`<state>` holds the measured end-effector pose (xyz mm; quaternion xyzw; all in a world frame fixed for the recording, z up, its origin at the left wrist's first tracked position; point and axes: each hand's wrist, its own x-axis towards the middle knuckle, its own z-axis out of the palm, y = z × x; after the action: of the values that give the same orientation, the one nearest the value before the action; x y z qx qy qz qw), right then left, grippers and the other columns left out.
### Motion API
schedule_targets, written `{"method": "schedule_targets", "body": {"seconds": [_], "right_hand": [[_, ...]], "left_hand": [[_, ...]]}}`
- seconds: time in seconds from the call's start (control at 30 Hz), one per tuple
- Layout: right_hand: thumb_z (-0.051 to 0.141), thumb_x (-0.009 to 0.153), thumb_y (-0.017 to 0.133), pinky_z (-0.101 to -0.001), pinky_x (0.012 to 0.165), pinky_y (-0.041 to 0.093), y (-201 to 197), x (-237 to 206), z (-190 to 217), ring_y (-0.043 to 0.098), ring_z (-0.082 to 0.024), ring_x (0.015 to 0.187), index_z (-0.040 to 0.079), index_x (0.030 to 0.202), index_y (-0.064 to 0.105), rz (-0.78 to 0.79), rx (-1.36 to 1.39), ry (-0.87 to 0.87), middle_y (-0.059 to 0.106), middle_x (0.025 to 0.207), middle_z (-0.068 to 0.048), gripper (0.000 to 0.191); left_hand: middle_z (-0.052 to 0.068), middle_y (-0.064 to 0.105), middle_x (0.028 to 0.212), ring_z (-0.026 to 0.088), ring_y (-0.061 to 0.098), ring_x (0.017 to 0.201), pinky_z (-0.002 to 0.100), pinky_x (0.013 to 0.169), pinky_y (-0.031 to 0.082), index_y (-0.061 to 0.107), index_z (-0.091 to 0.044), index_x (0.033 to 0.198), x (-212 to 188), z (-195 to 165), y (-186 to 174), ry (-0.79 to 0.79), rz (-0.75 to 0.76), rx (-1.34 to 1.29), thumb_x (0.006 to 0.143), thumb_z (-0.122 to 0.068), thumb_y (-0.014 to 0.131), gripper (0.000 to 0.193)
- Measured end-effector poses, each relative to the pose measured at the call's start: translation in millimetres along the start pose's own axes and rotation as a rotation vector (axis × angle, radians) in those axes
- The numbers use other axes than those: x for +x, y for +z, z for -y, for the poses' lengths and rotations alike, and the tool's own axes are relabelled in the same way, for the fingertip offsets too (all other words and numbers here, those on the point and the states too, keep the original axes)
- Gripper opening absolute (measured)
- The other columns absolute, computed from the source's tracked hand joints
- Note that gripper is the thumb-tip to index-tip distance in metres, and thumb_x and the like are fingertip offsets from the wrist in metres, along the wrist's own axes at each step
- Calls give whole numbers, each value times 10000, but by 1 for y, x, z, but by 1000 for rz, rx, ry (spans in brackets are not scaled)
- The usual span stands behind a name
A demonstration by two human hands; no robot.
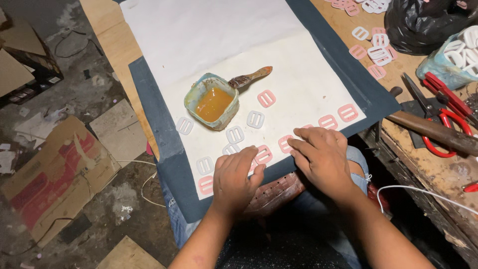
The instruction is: The person paints small white plastic rectangular parts with a yellowish liquid using a brush, then places them on a white sheet to dry. The person repeats this process for several parts, arranging them in rows.
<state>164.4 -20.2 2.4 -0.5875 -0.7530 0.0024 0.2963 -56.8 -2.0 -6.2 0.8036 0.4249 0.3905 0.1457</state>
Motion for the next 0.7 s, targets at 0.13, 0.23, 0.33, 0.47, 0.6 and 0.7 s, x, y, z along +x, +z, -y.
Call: {"method": "schedule_targets", "body": {"seconds": [0.13,0.23,0.33,0.47,0.6,0.7], "right_hand": [[188,821,764,-429,1004,356,3,-4,1,584,-263,1111,134,1084,759,13,33,69,651,1303,-100,269],[176,804,765,-438,1042,346,3,-7,3,556,-308,1171,107,1149,741,-17,46,61,614,1339,-117,354],[170,804,771,-448,1051,341,6,-8,3,555,-291,1126,94,1166,734,17,82,91,605,1336,-124,372],[162,804,767,-441,1058,345,8,-9,3,543,-307,1154,92,1177,726,-7,94,85,601,1328,-129,382],[157,800,769,-442,1054,342,8,-10,2,537,-315,1166,91,1181,724,0,90,82,600,1323,-134,390],[158,799,772,-443,1056,341,10,-11,1,535,-317,1179,95,1178,723,-2,87,85,601,1319,-133,387]], "left_hand": [[98,729,1071,257,675,967,401,875,442,652,-26,1174,2,-2,-3,23,13,49,818,-146,764,392],[91,714,1034,261,649,961,412,879,435,650,-11,1192,5,-4,-3,35,57,79,819,-162,767,419],[91,704,1001,261,642,972,422,889,428,649,3,1217,8,-7,-4,28,105,83,826,-170,757,440],[104,711,1022,269,644,992,429,899,424,644,9,1223,12,-7,-5,42,128,64,846,-168,732,425],[111,715,1030,267,653,1000,434,913,427,635,19,1229,13,-9,-5,52,129,70,858,-170,718,424],[114,715,1013,272,655,988,433,906,427,629,31,1238,14,-10,-4,42,146,56,854,-166,720,441]]}}
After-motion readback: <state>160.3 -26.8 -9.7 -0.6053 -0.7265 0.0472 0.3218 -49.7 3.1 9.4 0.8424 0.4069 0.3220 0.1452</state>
